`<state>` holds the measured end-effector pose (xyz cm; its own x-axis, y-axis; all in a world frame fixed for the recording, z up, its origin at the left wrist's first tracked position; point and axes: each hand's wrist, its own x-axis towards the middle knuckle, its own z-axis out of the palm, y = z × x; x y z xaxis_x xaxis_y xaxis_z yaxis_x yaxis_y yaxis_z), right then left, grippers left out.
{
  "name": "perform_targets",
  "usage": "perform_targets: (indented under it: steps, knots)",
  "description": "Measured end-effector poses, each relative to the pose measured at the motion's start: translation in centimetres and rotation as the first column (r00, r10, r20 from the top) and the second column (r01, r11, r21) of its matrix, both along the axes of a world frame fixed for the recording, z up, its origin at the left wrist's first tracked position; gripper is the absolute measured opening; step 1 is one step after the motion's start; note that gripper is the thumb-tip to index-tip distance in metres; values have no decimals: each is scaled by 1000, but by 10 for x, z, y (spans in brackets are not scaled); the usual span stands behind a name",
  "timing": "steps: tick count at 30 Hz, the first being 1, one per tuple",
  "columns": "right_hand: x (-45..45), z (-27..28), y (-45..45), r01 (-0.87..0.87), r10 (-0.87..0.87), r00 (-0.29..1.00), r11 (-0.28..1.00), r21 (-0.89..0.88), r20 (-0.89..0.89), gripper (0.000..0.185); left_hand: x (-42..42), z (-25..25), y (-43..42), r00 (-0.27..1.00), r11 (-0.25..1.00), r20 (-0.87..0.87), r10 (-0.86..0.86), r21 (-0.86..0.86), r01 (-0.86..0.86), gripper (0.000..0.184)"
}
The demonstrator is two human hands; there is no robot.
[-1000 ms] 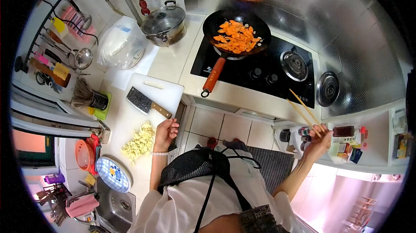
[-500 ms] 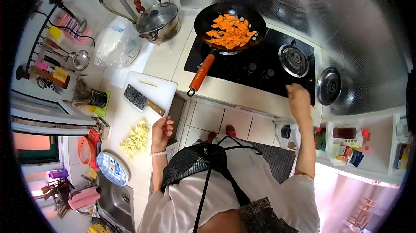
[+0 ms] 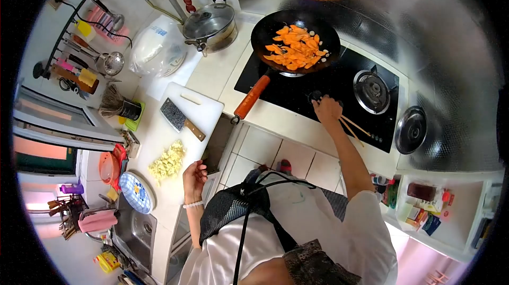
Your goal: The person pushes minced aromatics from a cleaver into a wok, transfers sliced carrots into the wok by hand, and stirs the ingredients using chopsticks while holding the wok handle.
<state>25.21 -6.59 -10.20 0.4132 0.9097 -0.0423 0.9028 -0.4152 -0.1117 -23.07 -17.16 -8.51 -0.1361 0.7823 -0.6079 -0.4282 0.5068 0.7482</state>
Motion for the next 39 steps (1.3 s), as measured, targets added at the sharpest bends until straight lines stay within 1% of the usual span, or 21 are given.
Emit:
perform_targets:
  steps: [1, 2, 3, 4, 6, 7, 9, 10, 11, 14, 16, 19, 20, 22, 23, 25, 29, 31, 35, 37, 39]
  knots:
    - [-2, 3, 4, -9, 9, 1000, 1000, 1, -3, 43, 0, 1, -2, 1000, 1000, -14, 12, 5, -12, 23]
    - [-4, 5, 7, 17, -18, 999, 1000, -11, -30, 43, 1, 2, -4, 1000, 1000, -18, 21, 6, -21, 23]
    - [-6, 9, 11, 44, -45, 997, 999, -23, -56, 44, 2, 2, -5, 1000, 1000, -4, 28, 12, -28, 23]
    - [-6, 6, 14, 34, -36, 998, 999, -20, -59, 44, 3, 2, -6, 999, 999, 11, 35, 17, -35, 23]
    - [-4, -4, 18, 4, -7, 998, 999, 54, 62, 42, 4, 2, -7, 999, 999, 17, 52, 7, -52, 23]
    - [-4, -8, 21, -6, 2, 998, 998, 59, 63, 42, 5, 2, -8, 998, 998, 24, 58, -7, -58, 24]
    - [-3, -9, 25, 35, -34, 999, 999, 40, -20, 39, 7, 3, -8, 998, 998, 11, 61, 6, -61, 24]
    - [-5, -9, 26, 45, -46, 999, 999, 16, 20, 38, 9, 3, -8, 998, 998, -4, 56, 11, -56, 24]
    - [-5, -8, 26, 40, -40, 999, 999, 16, 22, 38, 10, 3, -8, 998, 998, -1, 61, 12, -61, 24]
    - [-3, -11, 24, 8, -8, 1000, 1000, 25, 13, 37, 14, 3, -6, 999, 999, -16, 46, 10, -46, 24]
    - [-3, -19, 26, 26, -24, 999, 999, 38, -46, 32, 17, 3, -3, 999, 999, -9, 46, 7, -46, 25]
    - [-1, -27, 28, 24, -24, 1000, 999, 24, -8, 29, 22, 5, 2, 999, 999, -4, 46, 9, -46, 25]
    - [1, -29, 28, 25, -25, 1000, 999, 23, -7, 29, 24, 6, 4, 999, 999, -4, 45, 8, -45, 25]
    - [4, -34, 27, -33, 33, 999, 999, 33, 7, 40, 27, 7, 7, 999, 999, -13, 35, 11, -35, 25]
    - [5, -37, 27, -33, 33, 999, 999, 32, 8, 40, 27, 6, 9, 999, 999, -12, 35, 10, -35, 25]
    - [5, -38, 27, -51, 50, 999, 995, 83, 14, 36, 27, 3, 12, 999, 1000, -24, 21, 5, -21, 25]
    - [2, -33, 26, -16, 16, 1000, 997, 72, 0, 33, 30, 4, 15, 1000, 1000, -15, 13, -4, -13, 25]
    - [5, -38, 25, -71, 68, 997, 989, 133, 28, 34, 32, 4, 17, 1000, 1000, -4, -14, 16, 14, 27]
    - [8, -41, 26, -51, 54, 998, 993, 103, -25, 34, 37, 1, 25, 1000, 1000, 12, -8, 25, 8, 25]
    - [-2, -8, 21, -8, 7, 1000, 999, 48, 4, 36, 45, 7, 30, 1000, 999, 5, -26, 41, 26, 25]
    - [-1, 10, 15, -42, 40, 999, 997, 64, 27, 37, 55, 19, 36, 999, 999, -21, -36, 38, 37, 25]
